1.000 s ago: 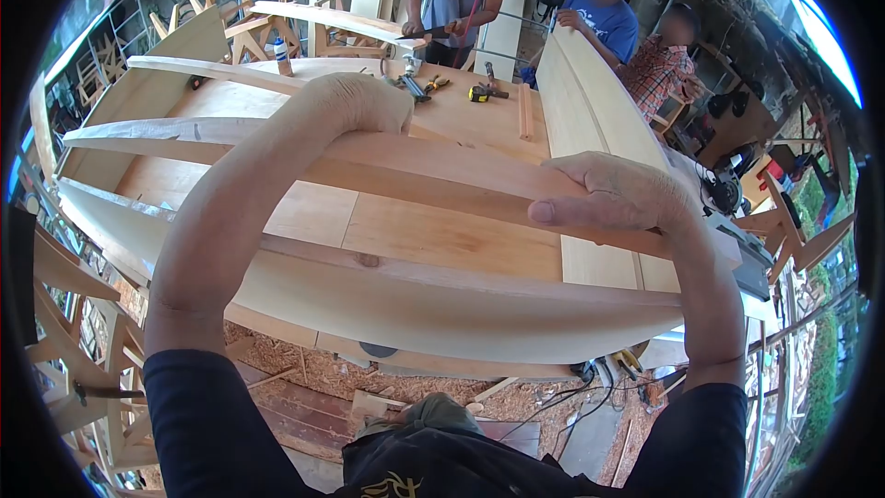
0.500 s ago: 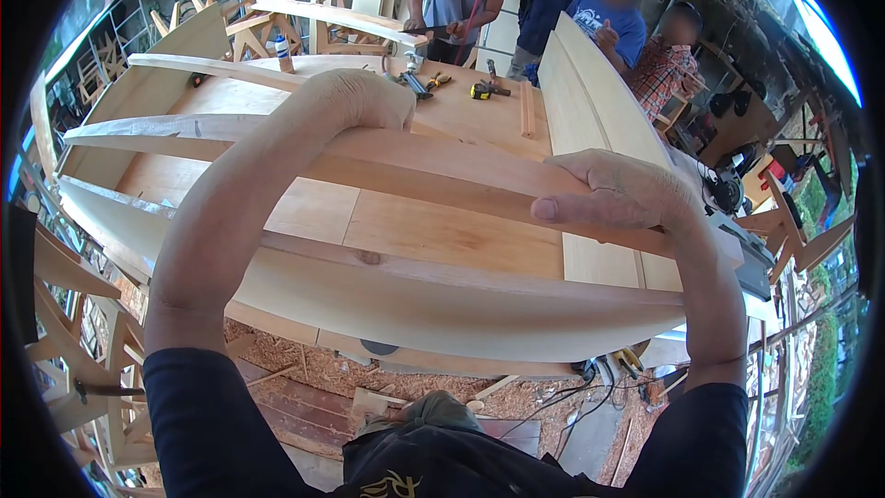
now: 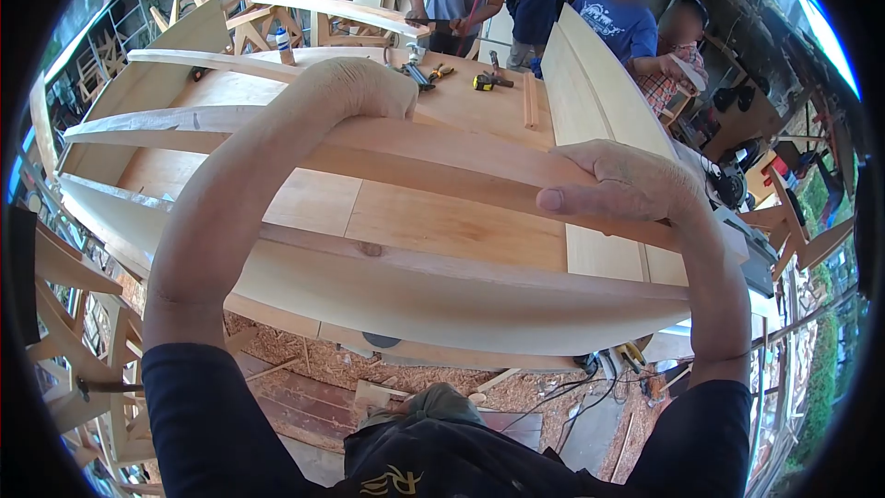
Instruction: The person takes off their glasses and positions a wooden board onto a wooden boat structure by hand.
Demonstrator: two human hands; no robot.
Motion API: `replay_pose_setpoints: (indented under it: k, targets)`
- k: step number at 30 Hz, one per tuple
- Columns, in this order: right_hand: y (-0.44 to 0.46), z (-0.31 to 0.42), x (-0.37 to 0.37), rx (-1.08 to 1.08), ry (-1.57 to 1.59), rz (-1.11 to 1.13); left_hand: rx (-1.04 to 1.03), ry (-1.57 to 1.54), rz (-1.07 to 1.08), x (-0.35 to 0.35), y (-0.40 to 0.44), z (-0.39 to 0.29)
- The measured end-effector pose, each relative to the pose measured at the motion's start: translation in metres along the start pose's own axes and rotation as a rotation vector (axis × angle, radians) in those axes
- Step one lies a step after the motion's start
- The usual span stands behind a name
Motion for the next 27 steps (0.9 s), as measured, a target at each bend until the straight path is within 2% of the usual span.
replay_pose_setpoints:
  k: [4, 8, 11, 14, 23, 27]
  targets:
    - [0.000, -0.006, -0.009, -0.060, 0.030, 0.073, -0.013, -0.059, 0.063, -0.007, 0.000, -0.004]
    - [-0.003, 0.002, 0.006, -0.003, -0.051, -0.017, -0.055, 0.025, -0.056, 0.000, -0.001, -0.004]
    - [-0.009, 0.008, -0.002, -0.014, 0.060, 0.049, 0.025, 0.007, 0.027, -0.005, 0.000, -0.003]
    - [-0.005, 0.001, -0.003, -0.074, 0.044, 0.090, 0.042, -0.014, 0.028, -0.004, 0.000, -0.002]
    - [-0.007, 0.005, 0.002, 0.003, 0.042, 0.044, 0.022, 0.004, 0.018, -0.003, 0.001, -0.002]
    - [0.022, -0.018, 0.016, 0.142, 0.078, -0.086, 0.036, -0.034, -0.003, -0.005, -0.001, -0.003]
Point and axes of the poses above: each hand's wrist, its own y-axis towards the middle knuckle, its own x-axis out of the back of the hand, z = x × y, the point moved 7 cm from there along y, towards the middle knuckle, and after that the axes turned 8 degrees about -x, right-handed, at the moved point
